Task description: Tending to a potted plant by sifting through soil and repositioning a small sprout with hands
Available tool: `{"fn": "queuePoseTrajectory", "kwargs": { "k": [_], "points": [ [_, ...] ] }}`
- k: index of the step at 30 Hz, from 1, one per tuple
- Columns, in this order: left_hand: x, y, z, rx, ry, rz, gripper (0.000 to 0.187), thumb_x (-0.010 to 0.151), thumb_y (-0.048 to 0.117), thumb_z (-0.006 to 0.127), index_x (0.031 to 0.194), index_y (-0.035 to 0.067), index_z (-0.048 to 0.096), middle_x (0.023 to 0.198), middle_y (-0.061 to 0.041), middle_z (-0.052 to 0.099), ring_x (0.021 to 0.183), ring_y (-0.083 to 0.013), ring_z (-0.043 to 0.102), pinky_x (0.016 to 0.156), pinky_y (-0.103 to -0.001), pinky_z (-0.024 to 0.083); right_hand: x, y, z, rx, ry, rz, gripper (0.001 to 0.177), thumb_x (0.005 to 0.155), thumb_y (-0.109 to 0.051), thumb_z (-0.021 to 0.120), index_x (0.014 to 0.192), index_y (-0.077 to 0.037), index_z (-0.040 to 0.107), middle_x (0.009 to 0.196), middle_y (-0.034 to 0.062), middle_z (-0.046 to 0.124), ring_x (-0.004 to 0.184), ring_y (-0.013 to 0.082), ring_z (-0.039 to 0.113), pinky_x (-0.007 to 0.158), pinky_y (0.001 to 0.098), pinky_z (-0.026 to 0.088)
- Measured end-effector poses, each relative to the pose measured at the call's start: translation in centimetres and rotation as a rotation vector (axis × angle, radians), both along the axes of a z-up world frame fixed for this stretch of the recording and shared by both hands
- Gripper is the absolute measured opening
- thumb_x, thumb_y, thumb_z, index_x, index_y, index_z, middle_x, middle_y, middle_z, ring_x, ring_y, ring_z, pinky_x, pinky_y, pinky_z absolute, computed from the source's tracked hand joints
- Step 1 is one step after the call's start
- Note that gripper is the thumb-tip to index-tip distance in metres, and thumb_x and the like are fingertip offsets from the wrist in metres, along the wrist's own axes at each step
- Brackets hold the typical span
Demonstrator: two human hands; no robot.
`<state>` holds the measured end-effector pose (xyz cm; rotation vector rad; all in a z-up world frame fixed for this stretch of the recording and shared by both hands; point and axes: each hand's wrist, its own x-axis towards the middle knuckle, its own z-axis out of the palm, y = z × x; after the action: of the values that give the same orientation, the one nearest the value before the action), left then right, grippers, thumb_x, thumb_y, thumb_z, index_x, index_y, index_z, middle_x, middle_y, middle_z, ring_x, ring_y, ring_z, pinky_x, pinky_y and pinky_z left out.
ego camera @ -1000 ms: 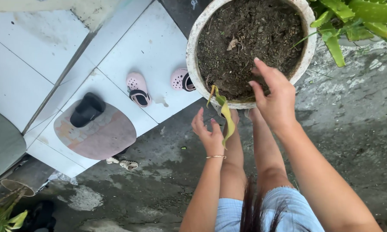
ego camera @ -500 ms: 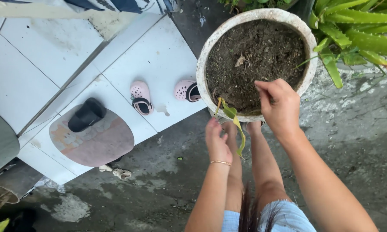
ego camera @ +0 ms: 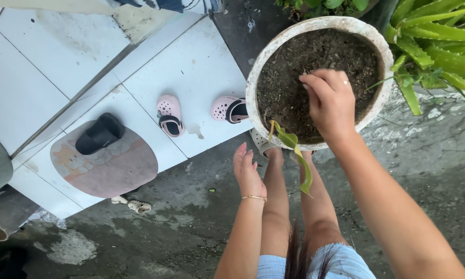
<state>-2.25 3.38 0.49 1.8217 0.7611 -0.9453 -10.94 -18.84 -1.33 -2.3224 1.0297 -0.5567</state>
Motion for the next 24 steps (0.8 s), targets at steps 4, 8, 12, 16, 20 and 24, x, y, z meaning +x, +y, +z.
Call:
{"fn": "queuePoseTrajectory", "kwargs": {
  "k": [4, 8, 12, 16, 20, 24],
  "points": [
    [0.4, 0.7, -0.5, 0.017, -0.004, -0.003, 0.043, 0.092, 0.019, 0.062, 0.135, 0.014, 0.062, 0.142, -0.009, 0.05, 0.126, -0.0192, 0.045, 0.101, -0.038, 0.034, -0.6, 1.2, 0.5, 0.187, -0.105, -0.198, 0.006, 0.104, 0.0, 0.08, 0.101, -0.006, 0.081, 0.084, 0.0062, 0.07, 0.076, 0.0209, 0.063, 0.075, 0.032, 0.051],
    [1.1, 0.0, 0.1, 0.024, -0.027, -0.017, 0.041, 0.092, 0.017, 0.062, 0.132, 0.014, 0.063, 0.137, -0.007, 0.052, 0.121, -0.0173, 0.047, 0.097, -0.035, 0.035, -2.7, 2.2, 0.7, 0.139, -0.103, -0.249, 0.024, 0.108, -0.013, 0.085, 0.089, -0.007, 0.072, 0.078, 0.0057, 0.065, 0.07, 0.0252, 0.06, 0.069, 0.0379, 0.049],
    [2.8, -2.8, 2.5, -0.133, -0.199, -0.37, 0.04, 0.102, 0.015, 0.05, 0.141, 0.017, 0.06, 0.145, -0.01, 0.05, 0.138, -0.0259, 0.044, 0.112, -0.045, 0.036, 0.6, 2.9, 3.7, 0.306, -0.107, -0.037, 0.052, 0.088, 0.026, 0.055, 0.133, 0.004, 0.065, 0.121, 0.021, 0.071, 0.117, 0.0387, 0.066, 0.108, 0.0544, 0.043],
    [4.4, -6.0, 4.4, -0.298, -0.389, -0.695, 0.051, 0.108, 0.013, 0.034, 0.159, 0.011, 0.034, 0.159, -0.018, 0.037, 0.151, -0.0353, 0.028, 0.123, -0.055, 0.022, 2.3, 2.4, 2.6, 0.18, 0.088, 0.222, 0.087, 0.076, 0.028, 0.049, 0.16, 0.007, 0.037, 0.15, 0.0304, 0.056, 0.138, 0.046, 0.052, 0.12, 0.0652, 0.02],
    [4.8, -6.4, 3.3, -0.385, -0.455, -0.795, 0.062, 0.107, 0.014, 0.031, 0.166, 0.011, 0.015, 0.168, -0.019, 0.024, 0.156, -0.0381, 0.015, 0.125, -0.058, 0.013, 2.5, 2.6, 2.5, 0.217, 0.173, 0.313, 0.101, 0.066, 0.029, 0.045, 0.163, 0.005, 0.034, 0.144, 0.0331, 0.06, 0.135, 0.045, 0.056, 0.121, 0.0671, 0.01],
    [5.4, -6.5, 3.3, -0.443, -0.469, -0.835, 0.063, 0.103, 0.014, 0.029, 0.164, 0.003, 0.017, 0.166, -0.027, 0.024, 0.153, -0.0449, 0.02, 0.124, -0.059, 0.015, 1.3, 2.1, 2.2, 0.304, 0.036, 0.324, 0.095, 0.068, 0.023, 0.045, 0.16, 0.0, 0.041, 0.144, 0.0222, 0.061, 0.133, 0.0362, 0.058, 0.121, 0.0658, 0.019]
  ]
}}
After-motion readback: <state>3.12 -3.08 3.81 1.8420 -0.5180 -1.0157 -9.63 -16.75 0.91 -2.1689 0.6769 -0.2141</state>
